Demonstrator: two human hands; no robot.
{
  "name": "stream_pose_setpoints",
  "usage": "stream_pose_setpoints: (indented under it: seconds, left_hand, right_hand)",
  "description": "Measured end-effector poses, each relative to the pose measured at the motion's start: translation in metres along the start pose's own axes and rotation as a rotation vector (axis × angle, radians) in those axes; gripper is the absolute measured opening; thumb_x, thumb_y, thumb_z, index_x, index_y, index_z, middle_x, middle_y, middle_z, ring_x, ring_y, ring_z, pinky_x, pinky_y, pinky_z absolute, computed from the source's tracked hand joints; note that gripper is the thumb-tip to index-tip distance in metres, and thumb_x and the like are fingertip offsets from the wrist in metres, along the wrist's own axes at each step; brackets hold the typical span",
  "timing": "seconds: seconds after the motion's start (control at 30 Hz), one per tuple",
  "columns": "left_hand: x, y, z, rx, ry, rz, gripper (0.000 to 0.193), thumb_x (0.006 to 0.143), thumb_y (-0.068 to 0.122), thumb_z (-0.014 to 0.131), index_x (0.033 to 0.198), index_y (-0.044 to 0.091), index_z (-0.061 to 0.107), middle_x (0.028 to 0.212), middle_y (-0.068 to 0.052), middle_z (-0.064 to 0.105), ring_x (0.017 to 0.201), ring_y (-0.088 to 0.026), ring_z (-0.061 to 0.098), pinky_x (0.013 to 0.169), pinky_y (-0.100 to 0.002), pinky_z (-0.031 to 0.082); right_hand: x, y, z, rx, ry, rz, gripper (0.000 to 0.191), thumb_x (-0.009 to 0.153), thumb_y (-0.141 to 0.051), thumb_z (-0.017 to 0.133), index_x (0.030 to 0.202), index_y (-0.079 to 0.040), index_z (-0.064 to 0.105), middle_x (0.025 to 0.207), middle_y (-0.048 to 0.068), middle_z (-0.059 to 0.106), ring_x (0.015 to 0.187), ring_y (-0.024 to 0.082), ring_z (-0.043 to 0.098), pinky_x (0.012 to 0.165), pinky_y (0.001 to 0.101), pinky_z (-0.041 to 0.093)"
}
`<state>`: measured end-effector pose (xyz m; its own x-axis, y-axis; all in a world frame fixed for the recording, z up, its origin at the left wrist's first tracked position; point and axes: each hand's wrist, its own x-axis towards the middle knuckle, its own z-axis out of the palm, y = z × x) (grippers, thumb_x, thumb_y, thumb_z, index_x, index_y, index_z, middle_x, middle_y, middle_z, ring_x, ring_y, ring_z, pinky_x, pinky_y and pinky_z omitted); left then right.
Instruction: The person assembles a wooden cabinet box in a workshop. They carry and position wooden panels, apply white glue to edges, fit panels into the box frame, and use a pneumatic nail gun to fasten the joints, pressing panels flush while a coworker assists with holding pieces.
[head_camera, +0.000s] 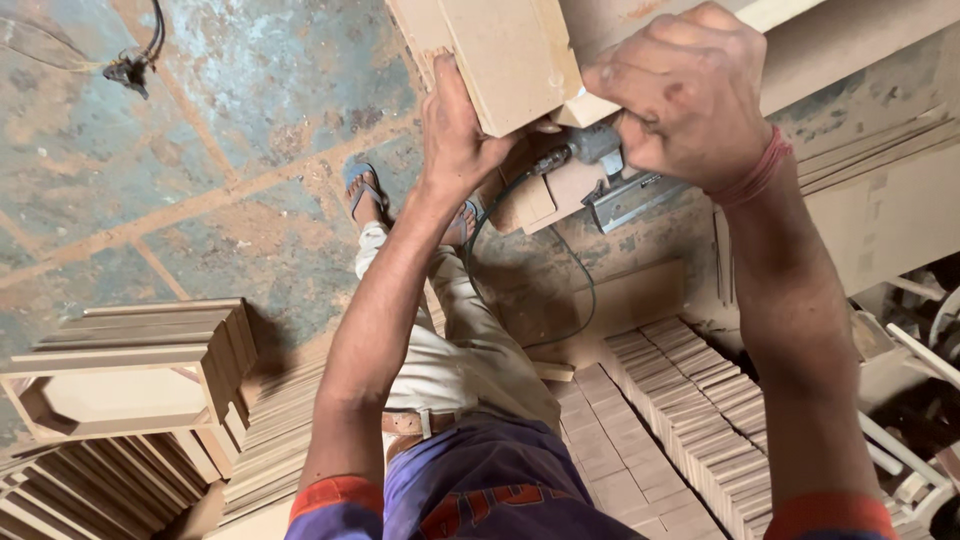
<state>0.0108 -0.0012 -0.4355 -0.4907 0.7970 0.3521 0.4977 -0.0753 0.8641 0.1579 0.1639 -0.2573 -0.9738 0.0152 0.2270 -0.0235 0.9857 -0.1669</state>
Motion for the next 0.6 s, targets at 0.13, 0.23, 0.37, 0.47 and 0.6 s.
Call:
stream_pose_setpoints:
  seconds: [0.13,0.23,0.37,0.47,0.6]
  left_hand:
    - [-0.002,-0.003,0.001,-0.034,0.006,-0.045,0.06,0.089,0.017,0.086,0.125,-0.005,0.044,0.109,-0.016,0.067,0.097,-0.039,0.073,0.081,-0.045,0.059]
    - [-0.003,-0.006,-0.001,-0.05,-0.034,-0.057,0.051,0.097,0.017,0.078,0.126,-0.005,0.043,0.109,-0.018,0.067,0.097,-0.038,0.075,0.082,-0.044,0.06]
    - [-0.004,-0.006,-0.006,0.015,-0.028,-0.022,0.052,0.09,0.018,0.077,0.126,-0.006,0.048,0.109,-0.024,0.063,0.097,-0.044,0.069,0.084,-0.049,0.057]
    - [-0.003,-0.002,-0.009,0.002,-0.052,-0.049,0.053,0.089,0.019,0.077,0.126,-0.006,0.049,0.11,-0.023,0.063,0.098,-0.045,0.068,0.086,-0.05,0.056]
    - [0.003,0.004,-0.012,-0.04,-0.03,-0.032,0.053,0.086,0.023,0.082,0.122,-0.003,0.054,0.109,-0.022,0.064,0.097,-0.043,0.068,0.085,-0.049,0.056]
  right_hand:
    - [0.005,-0.002,-0.001,-0.044,-0.018,0.033,0.027,0.075,-0.008,0.066,0.099,-0.014,0.074,0.095,-0.003,0.073,0.085,0.015,0.065,0.079,0.0316,0.047]
    - [0.009,-0.003,-0.002,-0.069,-0.028,0.06,0.029,0.073,-0.006,0.064,0.098,-0.014,0.076,0.092,-0.004,0.073,0.082,0.014,0.065,0.072,0.0299,0.044]
    - [0.01,-0.004,-0.001,-0.061,-0.023,0.084,0.028,0.074,-0.008,0.063,0.098,-0.013,0.077,0.094,-0.002,0.073,0.086,0.015,0.067,0.076,0.031,0.047]
    - [0.006,-0.003,0.005,-0.044,-0.025,0.122,0.029,0.08,-0.004,0.06,0.101,-0.014,0.077,0.099,-0.002,0.075,0.091,0.014,0.069,0.081,0.0308,0.049]
    - [0.003,-0.001,0.01,-0.038,-0.053,0.177,0.025,0.085,-0.002,0.062,0.097,-0.016,0.079,0.095,-0.002,0.077,0.087,0.013,0.07,0.077,0.0308,0.048]
